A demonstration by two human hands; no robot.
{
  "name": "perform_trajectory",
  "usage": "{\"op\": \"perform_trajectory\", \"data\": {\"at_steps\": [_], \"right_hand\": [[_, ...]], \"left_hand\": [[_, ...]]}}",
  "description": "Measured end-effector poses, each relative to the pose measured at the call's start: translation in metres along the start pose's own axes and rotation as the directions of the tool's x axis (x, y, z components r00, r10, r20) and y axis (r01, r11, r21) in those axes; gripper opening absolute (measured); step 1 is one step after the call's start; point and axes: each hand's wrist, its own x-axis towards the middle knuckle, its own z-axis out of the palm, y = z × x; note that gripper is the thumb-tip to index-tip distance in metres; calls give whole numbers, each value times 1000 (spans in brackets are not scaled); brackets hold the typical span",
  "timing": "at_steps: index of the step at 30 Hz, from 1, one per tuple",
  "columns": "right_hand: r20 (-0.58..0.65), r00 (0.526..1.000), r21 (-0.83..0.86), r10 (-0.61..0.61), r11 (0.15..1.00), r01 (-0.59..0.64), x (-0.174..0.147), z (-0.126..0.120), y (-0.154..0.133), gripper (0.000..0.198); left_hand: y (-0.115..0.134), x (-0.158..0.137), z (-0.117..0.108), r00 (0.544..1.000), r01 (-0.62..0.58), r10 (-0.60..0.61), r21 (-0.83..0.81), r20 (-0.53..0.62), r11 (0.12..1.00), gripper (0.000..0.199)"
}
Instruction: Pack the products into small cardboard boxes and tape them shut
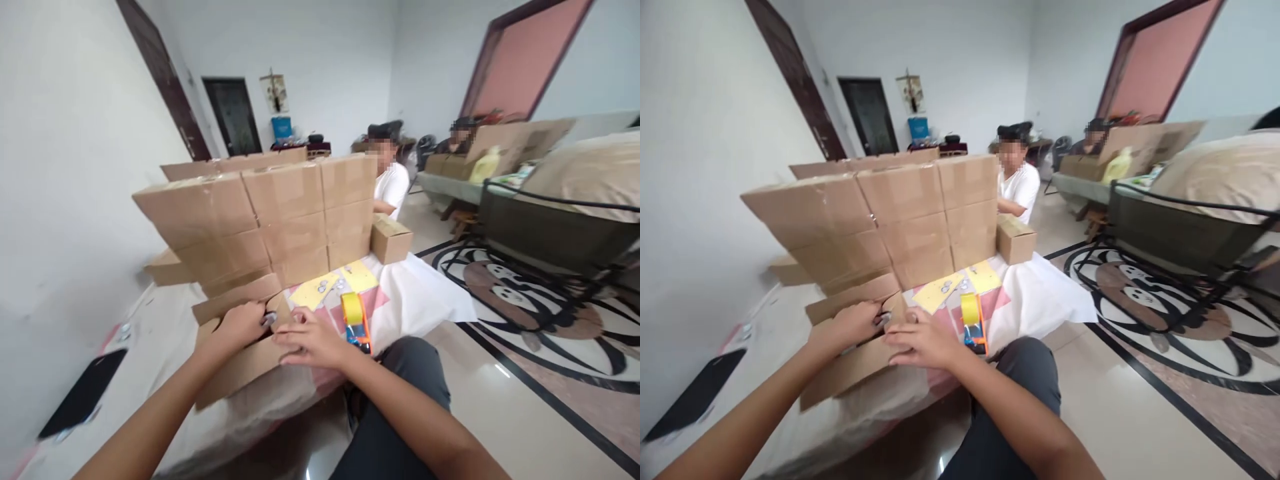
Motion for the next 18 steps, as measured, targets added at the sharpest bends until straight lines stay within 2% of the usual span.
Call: {"op": "perform_trajectory", "data": {"at_steps": [4,7,9,11,13,16,18], "right_hand": [[-22,1000,-56,-11,998,10,-6,2,8,46],[-22,996,-122,88,988,-90,-13,-1,14,30],[-7,984,-154,180,972,-179,-17,-4,20,20],[-3,972,-159,234,960,-232,-20,-6,27,19],[-11,970,-140,245,960,-244,-22,-7,30,22],[-12,969,-90,248,964,-248,-21,-9,27,31],[-1,969,-50,247,968,-247,-19,-10,21,31]], "left_hand": [[-1,-7,-10,989,-147,147,-18,1,989,17],[-13,-18,-31,978,-180,176,-25,-115,983,19],[-25,-22,-53,963,-201,190,-41,-191,979,31],[-36,-23,-76,940,-228,191,-105,-281,968,45],[-42,-26,-97,919,-229,130,-234,-373,945,54],[-37,-34,-118,892,-205,-19,-441,-452,874,61],[-28,-38,-125,849,-216,-78,-477,-523,852,62]]}}
